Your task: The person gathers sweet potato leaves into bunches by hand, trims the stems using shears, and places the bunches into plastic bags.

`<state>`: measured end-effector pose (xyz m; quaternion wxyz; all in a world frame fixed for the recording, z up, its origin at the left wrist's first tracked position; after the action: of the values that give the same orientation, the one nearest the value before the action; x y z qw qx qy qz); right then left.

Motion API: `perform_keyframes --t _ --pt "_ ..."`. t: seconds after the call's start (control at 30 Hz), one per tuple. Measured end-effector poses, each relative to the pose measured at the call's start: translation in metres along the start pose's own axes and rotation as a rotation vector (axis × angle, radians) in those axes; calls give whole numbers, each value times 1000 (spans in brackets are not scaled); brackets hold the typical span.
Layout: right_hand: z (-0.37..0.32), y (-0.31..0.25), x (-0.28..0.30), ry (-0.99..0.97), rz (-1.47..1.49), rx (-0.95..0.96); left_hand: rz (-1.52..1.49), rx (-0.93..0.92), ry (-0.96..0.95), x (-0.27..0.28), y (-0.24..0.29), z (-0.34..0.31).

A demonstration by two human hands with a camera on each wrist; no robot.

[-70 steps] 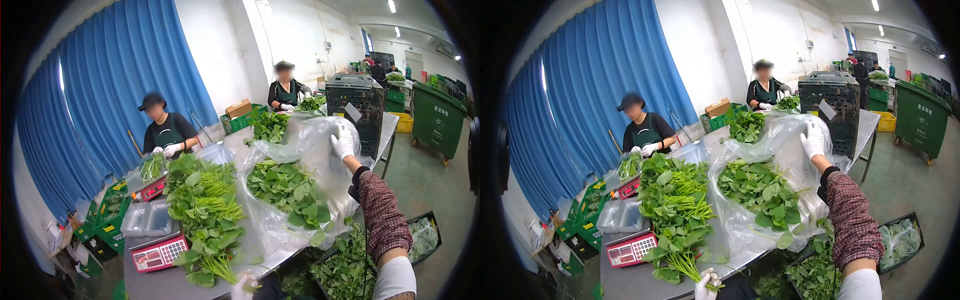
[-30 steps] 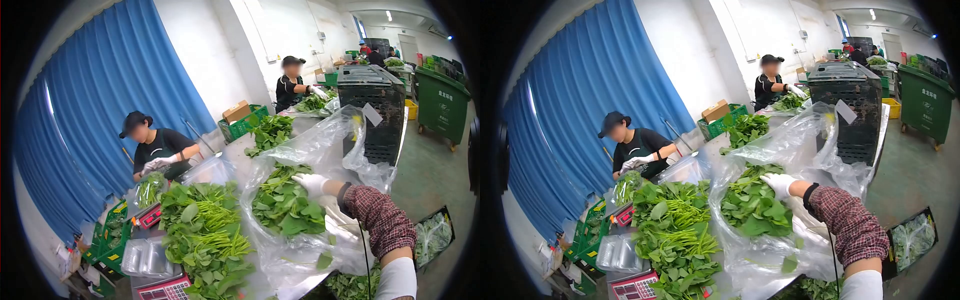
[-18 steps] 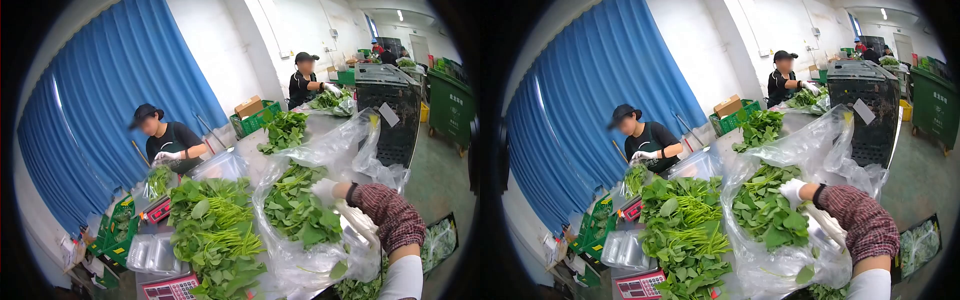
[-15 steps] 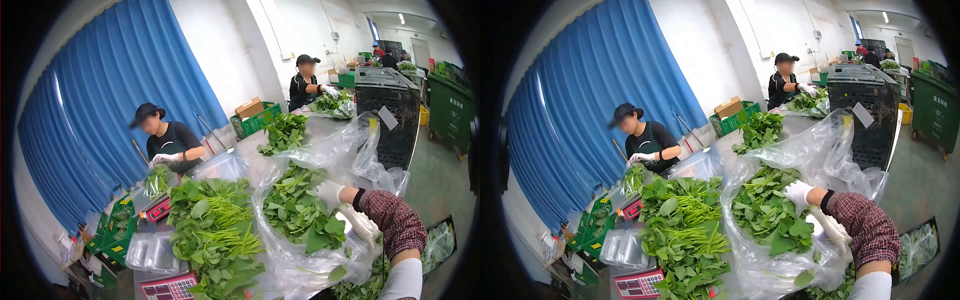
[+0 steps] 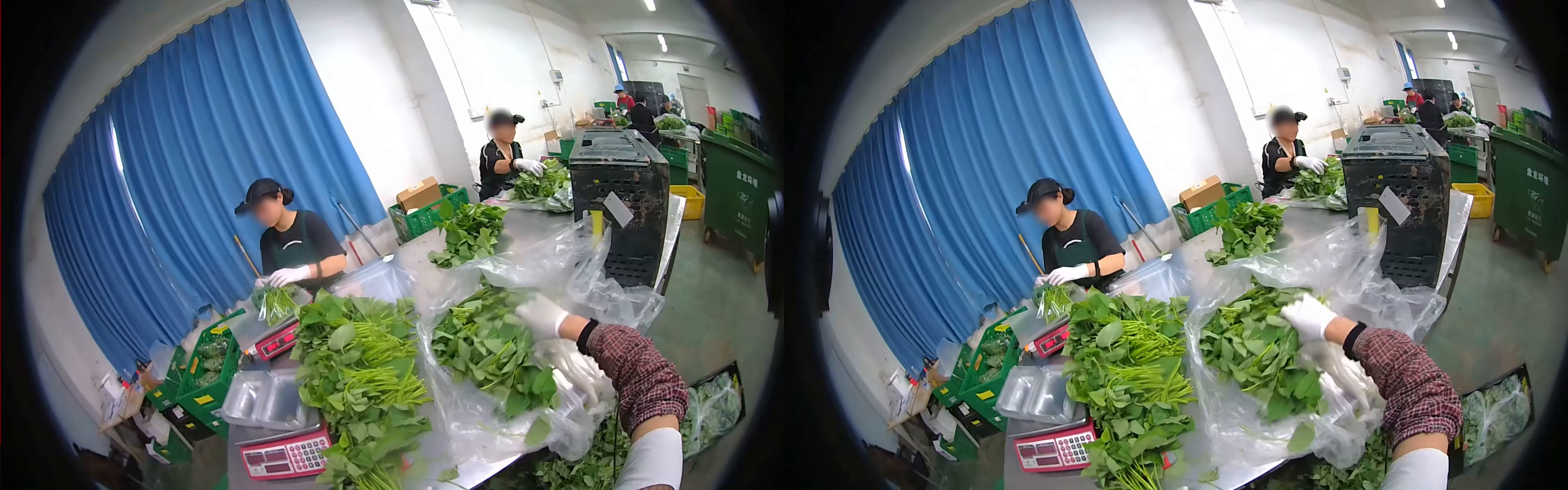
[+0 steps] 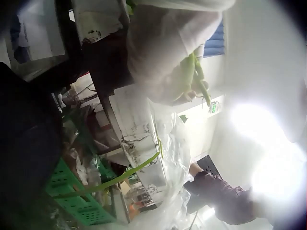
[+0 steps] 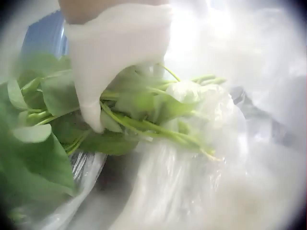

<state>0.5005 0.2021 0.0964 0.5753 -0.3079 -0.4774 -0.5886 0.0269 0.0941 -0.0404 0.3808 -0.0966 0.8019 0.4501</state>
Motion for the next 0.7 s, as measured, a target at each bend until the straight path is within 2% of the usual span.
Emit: perform_keyframes --t 0.03,0.1,0.13,0.2,0.23,0.3,0.33,0.37,0.43,0.47,0.5,0.53,0.57,0.6,0.63,0.67,0.7 --pt "-7 13 6 -86 -56 -64 1 -3 -16 0 0 1" --pt "-17 22 54 25 -63 -130 -1 1 -29 4 -1 2" --pt "-20 49 47 278 -71 -59 -3 2 -39 5 -1 2" --pt "-27 53 94 535 32 -202 -5 7 -62 6 -2 3" --pt "-24 62 111 670 251 -276 -15 14 -61 6 -2 2" --pt "-31 123 77 658 647 -641 16 -5 -91 6 -2 3" --pt "-28 146 66 652 647 -639 37 -6 -79 7 -2 3" --pt "-25 172 56 800 913 -626 34 -6 -77 8 -1 3" --pt "-19 183 64 1088 1451 -568 40 -4 -99 8 -1 3" --pt "-25 181 77 1099 890 -531 36 -5 -101 9 -1 3" --pt "-27 144 123 1056 335 -472 34 -3 -103 8 -2 3" --pt "-26 79 178 905 -94 -404 31 1 -107 8 -1 2" --pt "-24 69 181 905 -153 -411 29 6 -110 8 -2 2" --pt "-17 59 187 719 -184 -254 27 11 -112 22 -7 11" --pt "-11 51 191 532 -211 -99 -28 -15 -225 44 -14 27" --pt "-2 47 185 390 -373 3 -84 -42 -337 55 -18 35" --pt "11 56 163 189 -441 21 -52 -45 -392 55 -18 35"
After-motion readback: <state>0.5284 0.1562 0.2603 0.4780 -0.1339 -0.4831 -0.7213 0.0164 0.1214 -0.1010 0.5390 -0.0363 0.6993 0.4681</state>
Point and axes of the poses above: each hand's wrist, its own z-axis towards the middle knuckle, its own x-axis out of the back of the hand, y = z × x, the point moved 3 cm from there along z, towards the middle knuckle, and after that the axes turned 2 degrees about z, right-handed, at the moved point
